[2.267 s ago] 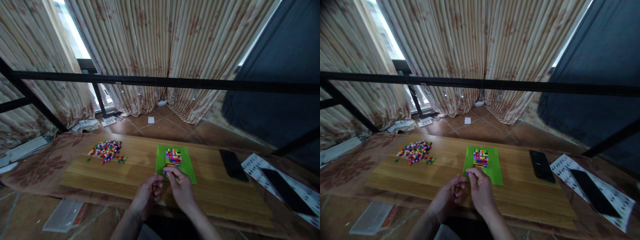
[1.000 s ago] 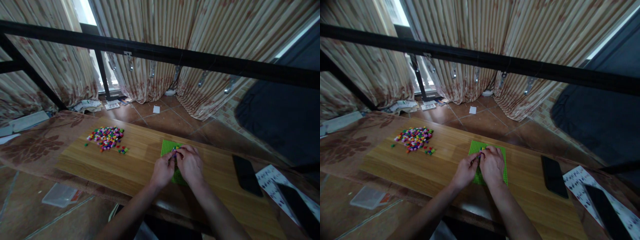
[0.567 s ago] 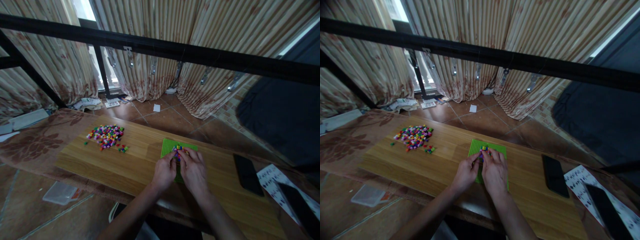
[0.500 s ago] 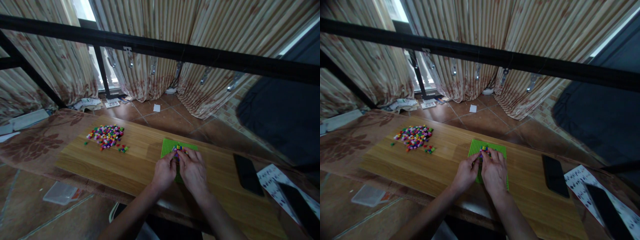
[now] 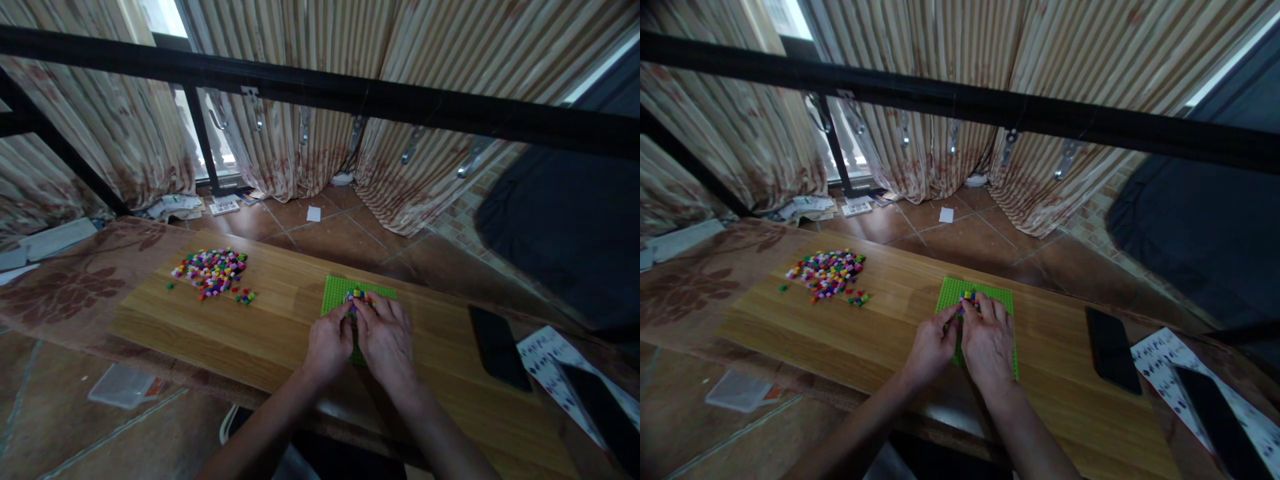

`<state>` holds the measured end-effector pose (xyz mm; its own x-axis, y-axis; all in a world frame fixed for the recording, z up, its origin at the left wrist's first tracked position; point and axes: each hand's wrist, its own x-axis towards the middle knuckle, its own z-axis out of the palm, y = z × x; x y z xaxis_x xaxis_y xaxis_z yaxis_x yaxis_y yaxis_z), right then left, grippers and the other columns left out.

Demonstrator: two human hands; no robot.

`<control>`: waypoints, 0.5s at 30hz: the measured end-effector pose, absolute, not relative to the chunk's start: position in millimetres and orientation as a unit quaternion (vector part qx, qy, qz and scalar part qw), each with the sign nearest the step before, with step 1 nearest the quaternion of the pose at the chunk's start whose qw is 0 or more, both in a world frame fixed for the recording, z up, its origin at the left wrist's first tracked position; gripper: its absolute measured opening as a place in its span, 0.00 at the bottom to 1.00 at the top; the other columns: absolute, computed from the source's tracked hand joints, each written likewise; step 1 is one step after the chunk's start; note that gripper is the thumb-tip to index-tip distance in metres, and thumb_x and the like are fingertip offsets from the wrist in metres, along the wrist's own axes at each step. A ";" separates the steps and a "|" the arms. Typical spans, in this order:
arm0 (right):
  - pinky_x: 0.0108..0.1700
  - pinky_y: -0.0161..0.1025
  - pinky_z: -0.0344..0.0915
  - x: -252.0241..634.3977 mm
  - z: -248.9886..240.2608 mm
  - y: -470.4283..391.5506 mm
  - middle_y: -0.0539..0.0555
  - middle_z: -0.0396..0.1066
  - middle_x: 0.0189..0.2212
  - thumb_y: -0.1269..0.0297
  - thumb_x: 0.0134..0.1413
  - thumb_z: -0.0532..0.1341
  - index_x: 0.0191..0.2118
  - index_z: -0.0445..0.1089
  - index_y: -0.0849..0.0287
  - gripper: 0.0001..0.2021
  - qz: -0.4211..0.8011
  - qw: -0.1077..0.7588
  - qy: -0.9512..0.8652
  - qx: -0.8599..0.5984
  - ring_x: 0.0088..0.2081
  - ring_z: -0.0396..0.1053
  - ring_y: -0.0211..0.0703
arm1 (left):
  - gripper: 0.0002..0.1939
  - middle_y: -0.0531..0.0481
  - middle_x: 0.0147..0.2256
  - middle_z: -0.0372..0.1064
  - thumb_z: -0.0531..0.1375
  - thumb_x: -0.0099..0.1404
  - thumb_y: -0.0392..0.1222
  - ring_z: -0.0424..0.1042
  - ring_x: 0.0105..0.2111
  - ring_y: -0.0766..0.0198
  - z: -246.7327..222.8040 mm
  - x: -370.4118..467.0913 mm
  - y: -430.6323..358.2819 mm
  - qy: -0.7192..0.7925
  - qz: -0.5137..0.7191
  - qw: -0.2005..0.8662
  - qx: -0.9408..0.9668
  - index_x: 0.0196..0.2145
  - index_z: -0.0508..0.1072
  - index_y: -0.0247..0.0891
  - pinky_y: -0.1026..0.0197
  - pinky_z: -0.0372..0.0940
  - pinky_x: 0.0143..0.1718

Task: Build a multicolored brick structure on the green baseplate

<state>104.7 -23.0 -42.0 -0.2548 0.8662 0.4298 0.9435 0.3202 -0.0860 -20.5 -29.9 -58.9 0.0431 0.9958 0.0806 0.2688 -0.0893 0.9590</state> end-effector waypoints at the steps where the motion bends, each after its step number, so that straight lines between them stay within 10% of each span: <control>1: 0.47 0.49 0.59 104.6 -42.0 -22.5 0.60 0.68 0.50 0.67 0.62 0.51 0.51 0.72 0.55 0.17 -0.093 0.204 -0.787 -0.575 0.47 0.60 0.53 | 0.20 0.45 0.49 0.73 0.53 0.64 0.36 0.72 0.48 0.54 -59.3 -20.4 -29.9 0.534 0.443 0.418 0.587 0.53 0.72 0.44 0.54 0.62 0.53; 11: 0.46 0.48 0.61 100.6 -39.7 -20.6 0.60 0.71 0.46 0.67 0.62 0.52 0.46 0.75 0.56 0.15 -0.067 0.224 -0.772 -0.590 0.47 0.62 0.52 | 0.18 0.46 0.48 0.74 0.54 0.64 0.38 0.72 0.46 0.55 -59.6 -18.8 -30.0 0.520 0.467 0.448 0.558 0.50 0.74 0.44 0.56 0.61 0.52; 15: 0.48 0.50 0.61 99.8 -38.5 -32.6 0.60 0.69 0.49 0.66 0.63 0.51 0.47 0.74 0.56 0.15 -0.068 0.279 -0.760 -0.584 0.47 0.63 0.51 | 0.14 0.48 0.33 0.75 0.59 0.61 0.44 0.71 0.31 0.62 -59.9 -25.5 -32.0 0.521 0.524 0.544 0.398 0.43 0.75 0.38 0.61 0.66 0.37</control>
